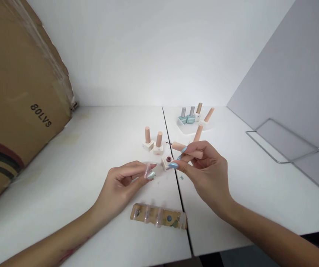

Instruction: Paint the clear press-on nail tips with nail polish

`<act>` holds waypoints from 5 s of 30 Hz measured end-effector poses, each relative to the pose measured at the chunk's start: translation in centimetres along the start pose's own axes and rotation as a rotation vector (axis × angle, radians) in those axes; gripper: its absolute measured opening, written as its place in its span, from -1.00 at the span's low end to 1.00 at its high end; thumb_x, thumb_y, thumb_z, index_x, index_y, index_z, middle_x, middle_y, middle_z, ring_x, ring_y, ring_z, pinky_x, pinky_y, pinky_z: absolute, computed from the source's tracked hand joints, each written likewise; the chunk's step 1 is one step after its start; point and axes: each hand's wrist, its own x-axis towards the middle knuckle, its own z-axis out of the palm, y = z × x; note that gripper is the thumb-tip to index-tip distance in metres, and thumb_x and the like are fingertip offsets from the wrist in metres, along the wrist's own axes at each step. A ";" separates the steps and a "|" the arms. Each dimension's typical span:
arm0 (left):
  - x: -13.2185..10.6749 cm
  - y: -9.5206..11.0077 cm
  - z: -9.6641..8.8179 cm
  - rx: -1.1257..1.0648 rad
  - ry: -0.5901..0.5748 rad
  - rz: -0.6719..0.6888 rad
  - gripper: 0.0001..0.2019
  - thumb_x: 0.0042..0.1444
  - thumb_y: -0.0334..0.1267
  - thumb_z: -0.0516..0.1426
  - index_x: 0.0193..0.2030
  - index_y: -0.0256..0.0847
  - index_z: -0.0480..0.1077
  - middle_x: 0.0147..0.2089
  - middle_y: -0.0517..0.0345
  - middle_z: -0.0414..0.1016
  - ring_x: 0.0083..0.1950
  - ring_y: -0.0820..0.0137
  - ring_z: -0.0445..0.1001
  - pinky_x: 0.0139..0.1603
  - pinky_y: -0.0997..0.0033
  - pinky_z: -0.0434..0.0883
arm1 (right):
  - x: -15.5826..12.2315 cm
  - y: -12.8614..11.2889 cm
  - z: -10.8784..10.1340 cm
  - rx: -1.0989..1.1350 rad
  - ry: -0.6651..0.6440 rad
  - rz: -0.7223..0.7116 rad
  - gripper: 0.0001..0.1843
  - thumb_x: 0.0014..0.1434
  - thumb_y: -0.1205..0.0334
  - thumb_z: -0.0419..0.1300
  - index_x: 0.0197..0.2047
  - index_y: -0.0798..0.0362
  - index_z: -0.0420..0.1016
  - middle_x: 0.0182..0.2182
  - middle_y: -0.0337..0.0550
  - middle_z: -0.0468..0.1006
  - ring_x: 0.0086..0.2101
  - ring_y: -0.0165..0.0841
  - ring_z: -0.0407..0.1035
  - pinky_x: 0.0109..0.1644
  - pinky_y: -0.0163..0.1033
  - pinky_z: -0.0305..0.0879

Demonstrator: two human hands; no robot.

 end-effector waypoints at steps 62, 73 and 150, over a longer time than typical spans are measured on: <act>-0.5 -0.2 0.2 0.219 0.086 0.005 -0.96 0.02 -0.26 0.31 -0.41 -0.10 0.63 -0.35 0.15 0.69 -0.31 0.29 0.63 -0.25 0.38 0.58 | 0.1 0.4 0.0 0.002 -0.001 -0.190 -0.92 0.18 0.27 0.28 -0.22 -0.06 0.51 -0.39 -0.27 0.62 -0.30 -0.39 0.55 -0.15 -0.22 0.55; -0.4 -0.1 0.1 0.099 0.010 -0.061 -0.94 0.05 -0.27 0.30 -0.41 -0.14 0.61 -0.38 0.12 0.68 -0.33 0.31 0.63 -0.25 0.40 0.57 | 0.1 0.6 0.0 0.000 0.024 -0.158 -0.96 0.23 0.23 0.22 -0.22 -0.05 0.45 -0.40 -0.23 0.63 -0.23 -0.33 0.55 -0.08 -0.13 0.51; -0.2 -0.1 0.2 0.123 0.018 -0.026 -0.95 0.05 -0.31 0.29 -0.40 -0.12 0.60 -0.37 0.17 0.68 -0.32 0.35 0.62 -0.25 0.46 0.57 | 0.4 0.5 0.1 -0.016 0.106 -0.258 -0.92 0.18 0.34 0.27 -0.27 -0.03 0.46 -0.39 -0.27 0.58 -0.32 -0.42 0.53 -0.22 -0.25 0.53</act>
